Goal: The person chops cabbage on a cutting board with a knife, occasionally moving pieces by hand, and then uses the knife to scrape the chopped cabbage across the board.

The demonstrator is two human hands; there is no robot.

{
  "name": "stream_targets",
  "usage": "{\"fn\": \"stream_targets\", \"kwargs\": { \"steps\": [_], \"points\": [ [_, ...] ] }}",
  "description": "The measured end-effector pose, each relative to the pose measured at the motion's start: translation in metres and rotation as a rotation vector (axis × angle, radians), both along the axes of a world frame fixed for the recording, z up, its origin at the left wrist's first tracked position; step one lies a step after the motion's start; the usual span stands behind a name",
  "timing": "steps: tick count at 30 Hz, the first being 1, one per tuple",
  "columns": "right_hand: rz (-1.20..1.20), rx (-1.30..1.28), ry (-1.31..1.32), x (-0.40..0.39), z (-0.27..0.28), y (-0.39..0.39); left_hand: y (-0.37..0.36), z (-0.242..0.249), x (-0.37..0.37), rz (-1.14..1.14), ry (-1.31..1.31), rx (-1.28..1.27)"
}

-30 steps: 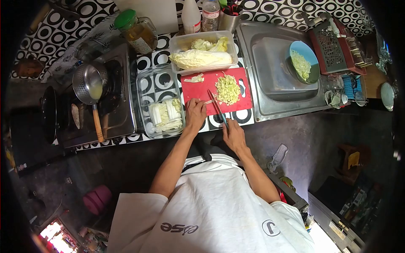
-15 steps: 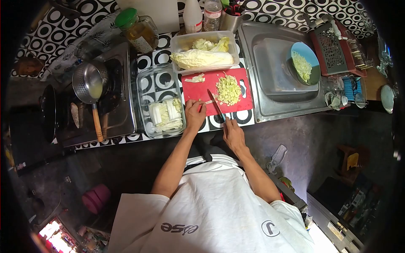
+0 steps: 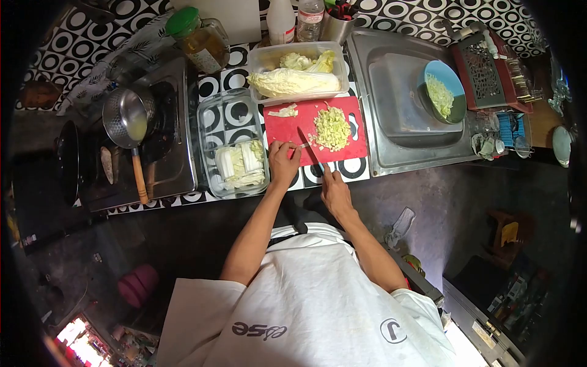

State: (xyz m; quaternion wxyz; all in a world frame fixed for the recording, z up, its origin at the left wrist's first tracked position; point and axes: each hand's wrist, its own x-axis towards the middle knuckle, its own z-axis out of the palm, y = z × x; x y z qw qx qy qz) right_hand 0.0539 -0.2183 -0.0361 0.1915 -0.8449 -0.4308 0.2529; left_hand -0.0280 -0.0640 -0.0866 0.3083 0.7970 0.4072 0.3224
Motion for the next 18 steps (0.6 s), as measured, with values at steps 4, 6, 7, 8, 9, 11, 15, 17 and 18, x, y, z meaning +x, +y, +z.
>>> {"fn": "stream_targets", "kwargs": {
  "steps": [4,6,7,8,9,11,15,17,18],
  "points": [
    [0.0,0.015,0.011,0.002,0.002,0.005,0.0,-0.003,0.0,0.001,-0.02,0.007],
    [-0.006,0.023,0.036,0.003,0.008,0.002,0.001,-0.003,0.0,-0.003,-0.003,0.014],
    [-0.003,0.024,0.034,0.002,0.007,-0.002,0.001,-0.003,0.0,0.0,-0.004,0.016],
    [-0.017,0.054,0.021,0.001,0.004,-0.008,0.001,-0.004,0.0,0.003,-0.006,0.014],
    [-0.032,0.081,0.009,0.001,0.003,-0.011,0.001,-0.003,0.001,0.005,-0.008,0.011],
    [-0.047,0.125,0.004,0.0,-0.001,-0.013,0.0,-0.001,0.002,0.007,-0.011,0.011],
    [-0.012,0.079,0.002,0.007,0.0,0.007,0.002,-0.003,0.001,0.005,-0.012,-0.004],
    [-0.008,0.075,0.015,0.009,0.005,0.017,0.003,-0.002,0.0,-0.004,-0.016,-0.009],
    [-0.012,0.075,0.039,0.009,0.008,0.019,0.003,-0.001,0.0,-0.013,-0.022,-0.021]
  ]
}}
